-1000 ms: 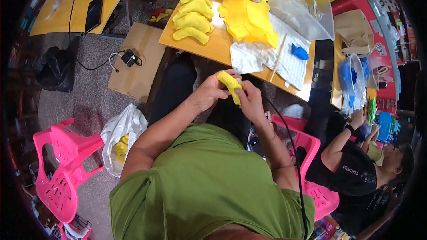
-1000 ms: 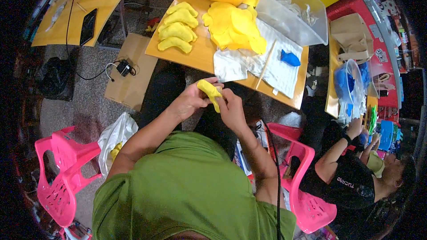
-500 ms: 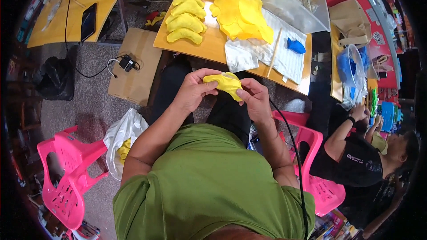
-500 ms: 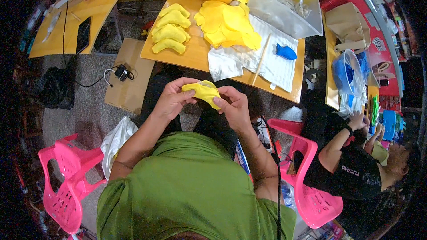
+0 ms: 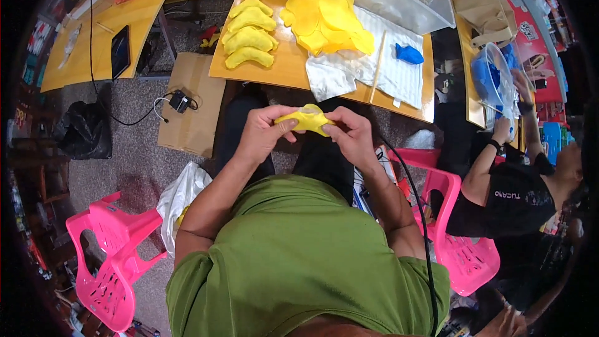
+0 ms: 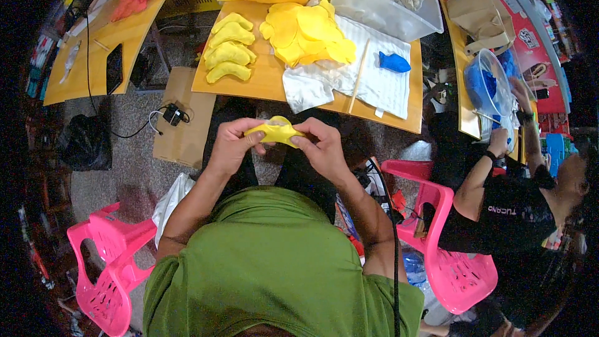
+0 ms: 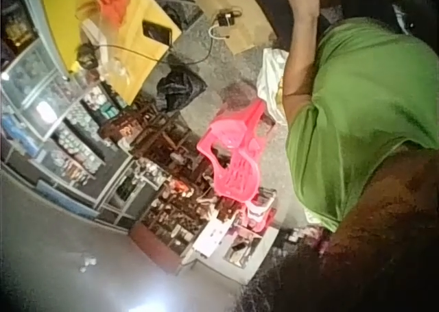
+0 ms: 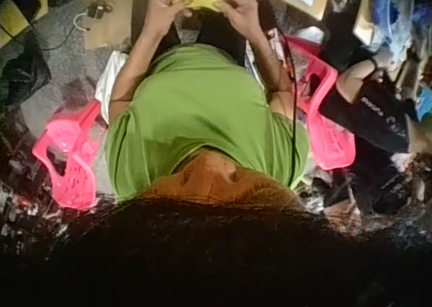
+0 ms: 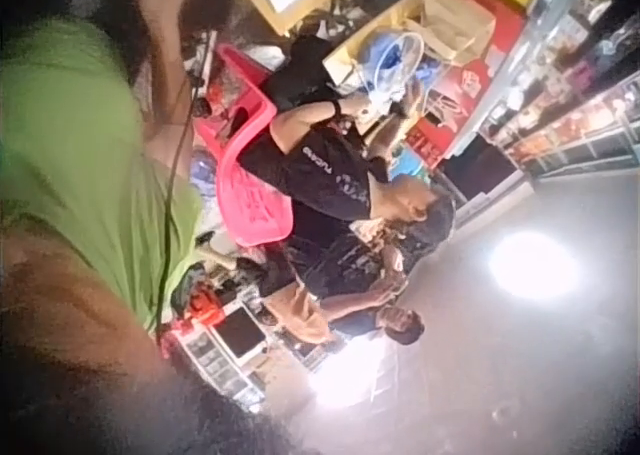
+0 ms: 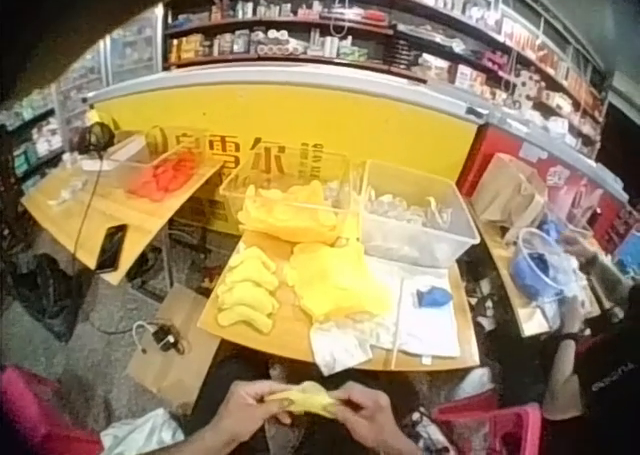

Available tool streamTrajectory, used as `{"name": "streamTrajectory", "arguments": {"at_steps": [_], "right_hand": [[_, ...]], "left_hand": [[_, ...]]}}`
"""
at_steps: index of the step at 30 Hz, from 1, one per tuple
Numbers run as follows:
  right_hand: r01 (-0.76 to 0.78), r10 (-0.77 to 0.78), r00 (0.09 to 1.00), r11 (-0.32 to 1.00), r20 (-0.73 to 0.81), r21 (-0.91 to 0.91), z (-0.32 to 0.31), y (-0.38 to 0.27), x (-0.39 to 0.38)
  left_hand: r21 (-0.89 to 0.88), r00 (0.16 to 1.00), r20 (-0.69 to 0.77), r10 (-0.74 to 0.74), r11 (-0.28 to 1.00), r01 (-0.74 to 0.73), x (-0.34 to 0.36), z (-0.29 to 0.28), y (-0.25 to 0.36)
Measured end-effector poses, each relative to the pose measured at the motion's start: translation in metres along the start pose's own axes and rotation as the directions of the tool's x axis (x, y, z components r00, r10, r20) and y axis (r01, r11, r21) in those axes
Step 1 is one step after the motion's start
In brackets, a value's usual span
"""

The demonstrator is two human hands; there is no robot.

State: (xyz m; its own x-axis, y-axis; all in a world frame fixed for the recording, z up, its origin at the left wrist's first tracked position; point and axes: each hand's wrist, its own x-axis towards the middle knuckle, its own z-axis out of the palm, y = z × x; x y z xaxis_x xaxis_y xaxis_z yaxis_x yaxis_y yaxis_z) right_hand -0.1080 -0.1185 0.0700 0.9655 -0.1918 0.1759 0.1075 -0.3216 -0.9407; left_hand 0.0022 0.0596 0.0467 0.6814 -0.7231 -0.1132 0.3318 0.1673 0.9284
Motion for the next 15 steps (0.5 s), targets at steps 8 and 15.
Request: {"name": "streamTrajectory", "arguments": {"at_steps": [8,15], "right_hand": [[-0.066,0.088,0.994,0.954,-0.062,0.294,0.002,-0.016,-0.003],[0.196,-0.196,0.979,0.981,-0.048,-0.005,0.003,-0.015,0.005]], "left_hand": [[-0.004,0.999,0.02,0.045,0.999,-0.045,-0.011,0.012,0.014],[0.224,0.962,0.109,0.249,0.937,-0.267,-0.012,0.017,0.025]]}}
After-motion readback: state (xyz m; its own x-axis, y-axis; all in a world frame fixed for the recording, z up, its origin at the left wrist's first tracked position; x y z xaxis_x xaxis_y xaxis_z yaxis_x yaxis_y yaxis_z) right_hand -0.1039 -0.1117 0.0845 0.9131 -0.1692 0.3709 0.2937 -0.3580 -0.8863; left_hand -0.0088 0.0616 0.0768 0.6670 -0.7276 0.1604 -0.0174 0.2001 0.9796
